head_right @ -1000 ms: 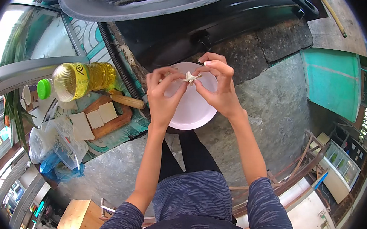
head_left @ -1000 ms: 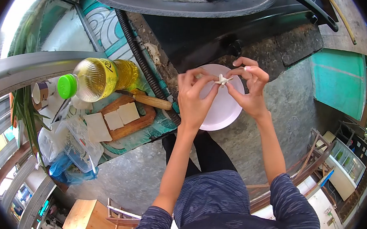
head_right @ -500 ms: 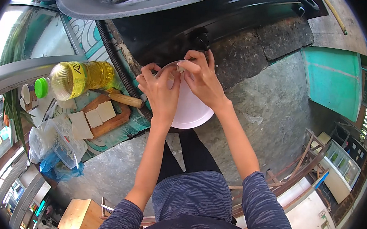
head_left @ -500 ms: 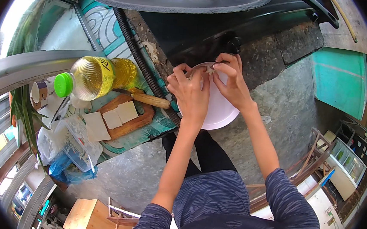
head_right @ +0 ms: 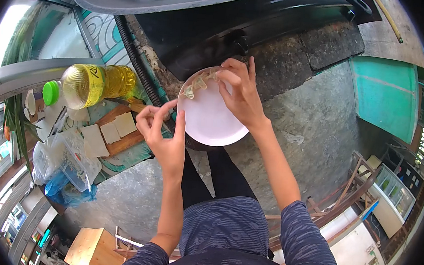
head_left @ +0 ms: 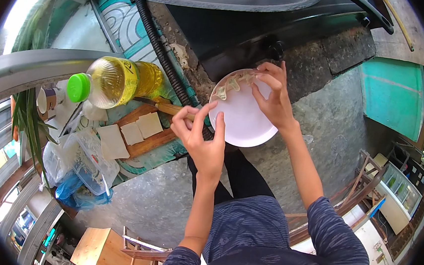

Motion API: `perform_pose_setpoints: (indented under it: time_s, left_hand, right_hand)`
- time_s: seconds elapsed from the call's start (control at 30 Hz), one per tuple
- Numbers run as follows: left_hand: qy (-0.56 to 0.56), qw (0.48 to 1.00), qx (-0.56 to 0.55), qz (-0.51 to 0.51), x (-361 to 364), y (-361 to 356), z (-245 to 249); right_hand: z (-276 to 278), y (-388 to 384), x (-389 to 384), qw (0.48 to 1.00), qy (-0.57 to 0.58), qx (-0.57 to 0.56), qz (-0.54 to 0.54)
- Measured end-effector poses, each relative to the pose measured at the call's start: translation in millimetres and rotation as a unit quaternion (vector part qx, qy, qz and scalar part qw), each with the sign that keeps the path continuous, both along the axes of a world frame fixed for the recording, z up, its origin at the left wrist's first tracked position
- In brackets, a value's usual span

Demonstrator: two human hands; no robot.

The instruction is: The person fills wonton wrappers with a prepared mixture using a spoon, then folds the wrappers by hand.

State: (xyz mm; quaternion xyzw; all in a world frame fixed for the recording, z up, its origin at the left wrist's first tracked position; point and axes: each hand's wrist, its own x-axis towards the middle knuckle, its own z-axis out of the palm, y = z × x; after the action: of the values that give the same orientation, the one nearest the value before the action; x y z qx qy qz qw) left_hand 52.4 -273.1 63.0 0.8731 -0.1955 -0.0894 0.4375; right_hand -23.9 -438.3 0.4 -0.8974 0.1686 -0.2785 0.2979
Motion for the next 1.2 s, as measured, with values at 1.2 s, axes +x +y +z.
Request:
perform_pose_setpoints:
  time_s: [1.2]
  left_hand:
    - [0.108, 0.991, -0.052, 0.062, 81.7, 302.3, 43.1]
  right_hand:
    - [30.6, 234.6, 130.9, 0.971, 0.185, 0.147, -0.013]
